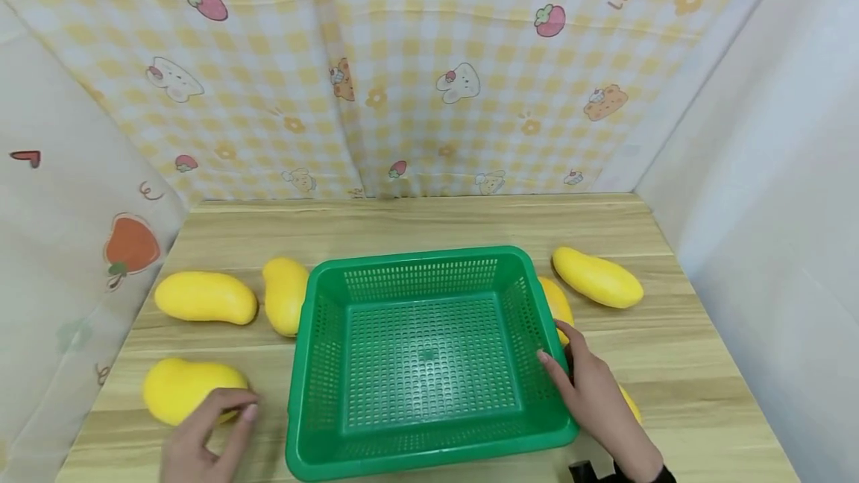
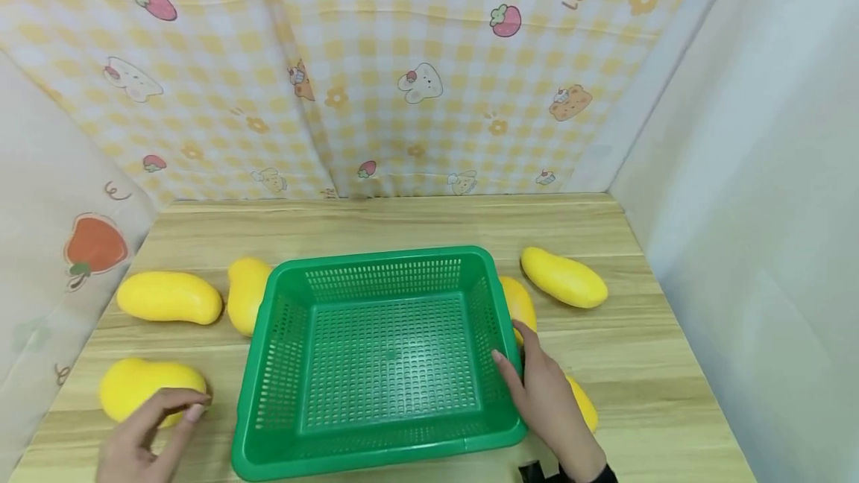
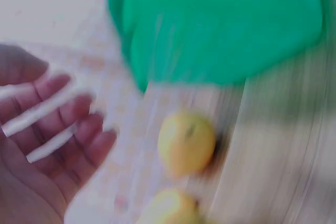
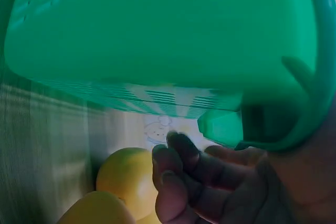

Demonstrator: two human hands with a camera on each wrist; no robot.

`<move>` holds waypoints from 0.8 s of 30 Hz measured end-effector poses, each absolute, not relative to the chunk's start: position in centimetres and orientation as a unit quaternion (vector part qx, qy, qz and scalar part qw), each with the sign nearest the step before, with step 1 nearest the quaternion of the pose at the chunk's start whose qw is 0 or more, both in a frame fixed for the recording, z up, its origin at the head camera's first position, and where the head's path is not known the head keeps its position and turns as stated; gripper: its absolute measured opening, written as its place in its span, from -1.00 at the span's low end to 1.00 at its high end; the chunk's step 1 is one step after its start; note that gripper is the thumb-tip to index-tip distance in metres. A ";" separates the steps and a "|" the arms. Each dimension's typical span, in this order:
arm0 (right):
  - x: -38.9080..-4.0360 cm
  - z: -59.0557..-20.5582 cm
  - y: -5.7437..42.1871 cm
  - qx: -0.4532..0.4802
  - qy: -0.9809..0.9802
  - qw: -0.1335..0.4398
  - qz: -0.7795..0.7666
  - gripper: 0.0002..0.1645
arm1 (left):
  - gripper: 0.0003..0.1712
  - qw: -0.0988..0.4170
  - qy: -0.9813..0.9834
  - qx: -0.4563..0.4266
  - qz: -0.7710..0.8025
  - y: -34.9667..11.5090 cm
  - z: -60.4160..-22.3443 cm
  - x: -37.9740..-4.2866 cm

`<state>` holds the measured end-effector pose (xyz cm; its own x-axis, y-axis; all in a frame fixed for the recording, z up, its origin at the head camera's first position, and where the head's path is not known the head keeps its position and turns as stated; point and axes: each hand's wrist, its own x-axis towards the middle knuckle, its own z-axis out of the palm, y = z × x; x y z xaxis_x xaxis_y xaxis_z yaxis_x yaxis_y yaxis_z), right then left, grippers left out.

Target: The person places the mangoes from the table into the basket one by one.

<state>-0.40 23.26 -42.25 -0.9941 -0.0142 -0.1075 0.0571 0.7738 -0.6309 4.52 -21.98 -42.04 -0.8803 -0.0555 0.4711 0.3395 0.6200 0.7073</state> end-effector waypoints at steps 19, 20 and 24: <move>0.0 -41.2 21.8 0.083 0.943 0.169 -0.274 -0.54 | 0.31 -0.069 -0.886 0.372 -0.269 -27.6 -44.2 0.9; 0.1 -41.2 21.7 0.084 0.944 0.164 -0.272 -0.56 | 0.34 -0.077 -0.886 0.374 -0.264 -27.6 -44.1 0.8; 0.2 -41.4 21.5 0.090 0.947 0.150 -0.270 -0.63 | 0.35 -0.105 -0.896 0.350 -0.253 -27.9 -43.9 0.2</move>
